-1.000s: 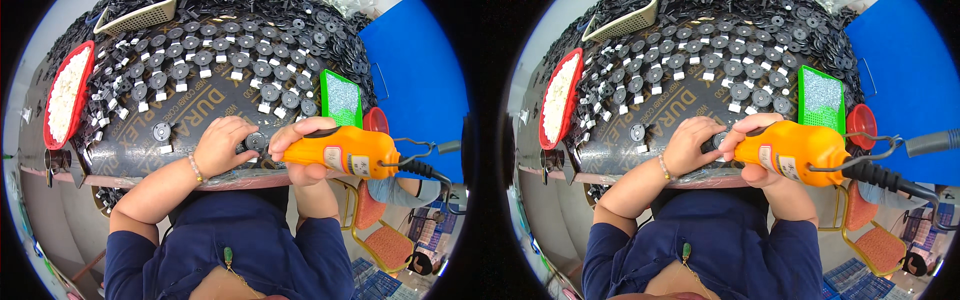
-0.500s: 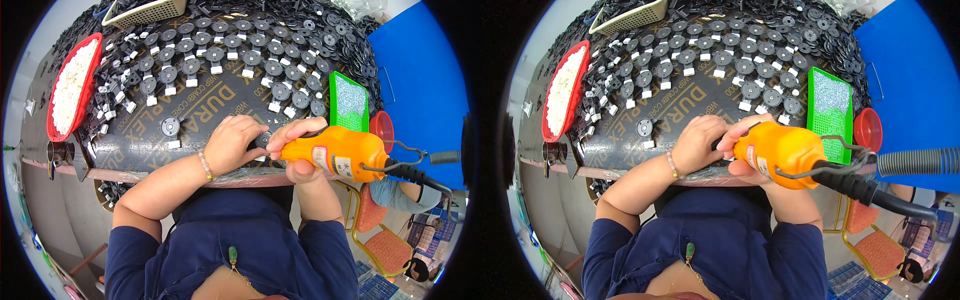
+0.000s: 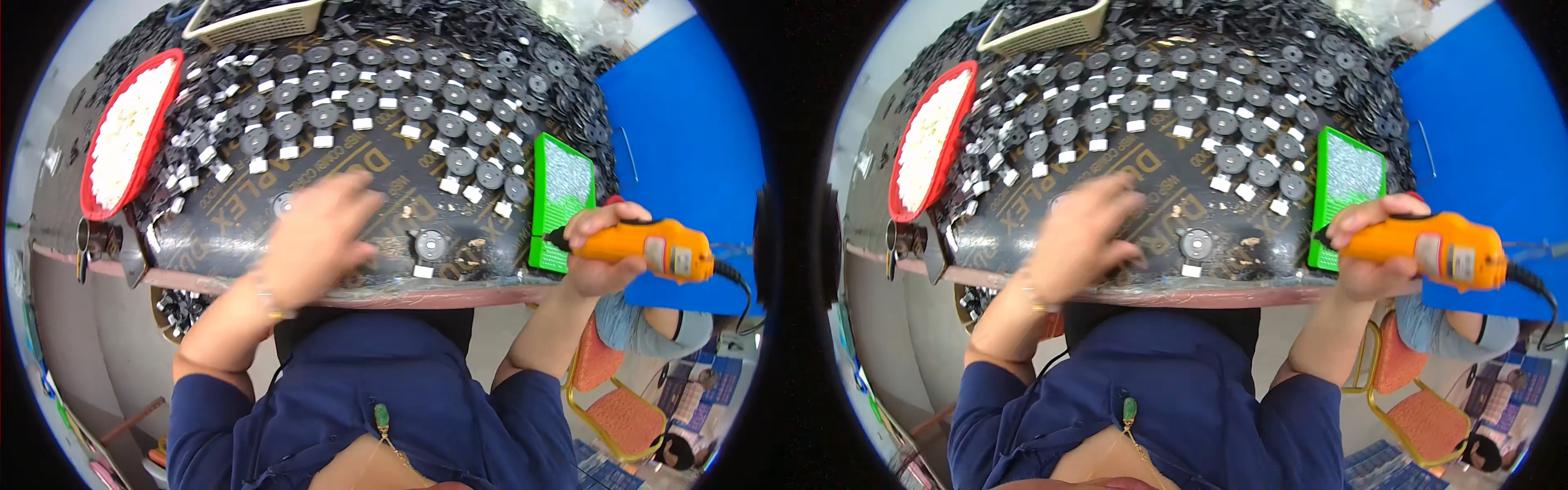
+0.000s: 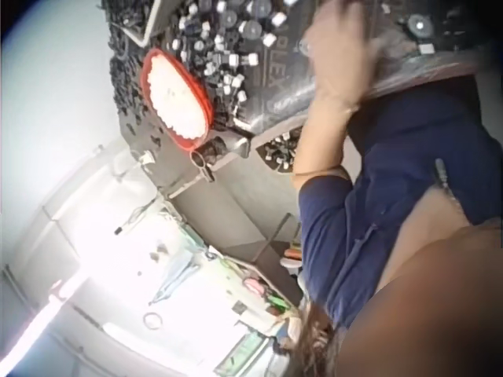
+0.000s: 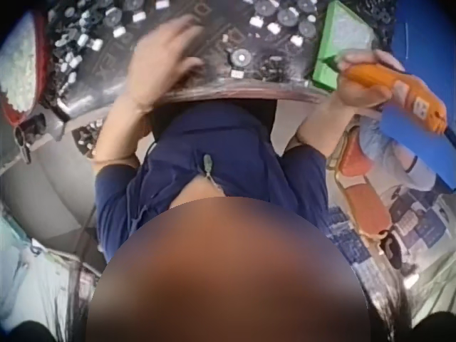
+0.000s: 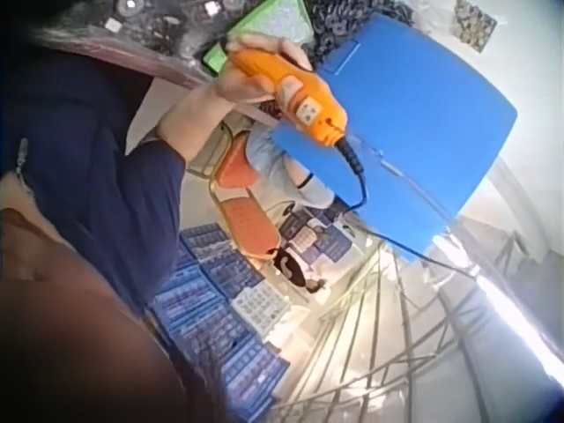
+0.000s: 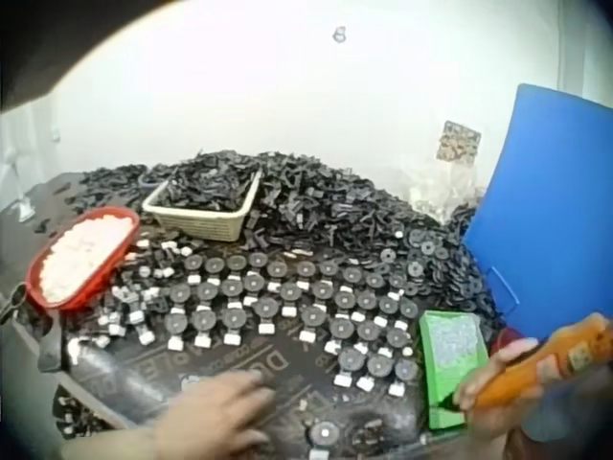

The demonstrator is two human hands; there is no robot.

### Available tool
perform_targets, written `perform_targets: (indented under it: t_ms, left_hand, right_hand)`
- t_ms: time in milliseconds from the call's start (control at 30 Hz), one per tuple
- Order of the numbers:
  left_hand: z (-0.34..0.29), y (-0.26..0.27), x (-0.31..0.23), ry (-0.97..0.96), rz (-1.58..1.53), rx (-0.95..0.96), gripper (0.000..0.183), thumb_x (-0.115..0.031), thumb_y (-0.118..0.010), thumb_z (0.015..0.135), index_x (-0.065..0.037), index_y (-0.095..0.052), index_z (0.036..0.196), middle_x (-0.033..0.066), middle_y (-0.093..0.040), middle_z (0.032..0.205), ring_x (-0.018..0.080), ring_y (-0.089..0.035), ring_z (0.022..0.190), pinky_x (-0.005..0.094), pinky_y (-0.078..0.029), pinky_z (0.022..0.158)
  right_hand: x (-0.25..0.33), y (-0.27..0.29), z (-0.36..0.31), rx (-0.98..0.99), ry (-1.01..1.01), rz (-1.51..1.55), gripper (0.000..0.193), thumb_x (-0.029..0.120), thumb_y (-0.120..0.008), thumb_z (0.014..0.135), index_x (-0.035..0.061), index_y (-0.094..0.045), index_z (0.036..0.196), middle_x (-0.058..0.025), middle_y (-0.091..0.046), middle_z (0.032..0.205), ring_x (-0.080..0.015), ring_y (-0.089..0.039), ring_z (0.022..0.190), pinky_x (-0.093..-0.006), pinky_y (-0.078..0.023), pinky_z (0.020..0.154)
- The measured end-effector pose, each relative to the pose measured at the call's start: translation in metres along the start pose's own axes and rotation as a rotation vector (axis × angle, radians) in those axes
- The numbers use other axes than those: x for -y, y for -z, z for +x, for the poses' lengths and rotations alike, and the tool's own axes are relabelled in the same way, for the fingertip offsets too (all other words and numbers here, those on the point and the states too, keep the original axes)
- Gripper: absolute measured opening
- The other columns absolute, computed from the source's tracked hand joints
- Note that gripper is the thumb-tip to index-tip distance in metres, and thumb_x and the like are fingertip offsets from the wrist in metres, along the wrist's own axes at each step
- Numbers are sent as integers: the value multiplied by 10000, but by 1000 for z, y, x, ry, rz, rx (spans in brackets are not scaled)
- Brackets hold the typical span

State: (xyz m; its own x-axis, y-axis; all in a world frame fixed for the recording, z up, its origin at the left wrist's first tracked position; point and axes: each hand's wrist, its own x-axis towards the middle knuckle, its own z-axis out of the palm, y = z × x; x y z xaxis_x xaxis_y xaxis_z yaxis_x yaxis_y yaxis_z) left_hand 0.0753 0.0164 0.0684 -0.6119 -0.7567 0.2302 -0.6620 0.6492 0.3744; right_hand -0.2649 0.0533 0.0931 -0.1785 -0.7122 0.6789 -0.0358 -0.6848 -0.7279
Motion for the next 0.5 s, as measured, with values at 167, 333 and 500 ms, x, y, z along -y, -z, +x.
perform_targets:
  t_ms: [167,333,500]
  left_hand:
    - [-47,17,62,251,-3,-34,589,-74,-788,693,-7,-601,1247,184,-603,1273,366,-580,1145,405,-469,985]
    - [-32,1,46,254,-86,-12,516,-52,-758,723,6,-614,1216,190,-648,1179,363,-613,1082,387,-489,948]
    - [8,-25,19,98,-220,42,478,-61,-766,713,10,-627,1164,183,-656,1144,366,-617,1059,402,-491,927]
  right_hand:
    - [-12,70,6,-264,-32,-290,618,540,-610,910,-9,-462,1153,-108,-606,744,-173,-543,571,-290,-453,532]
    - [-38,101,1,-383,-37,-297,563,468,-639,916,-20,-462,1135,-107,-612,730,-170,-545,570,-289,-468,541]
    - [-51,103,0,-361,-33,-288,546,457,-641,918,-17,-466,1124,-109,-612,725,-172,-554,572,-289,-478,543]
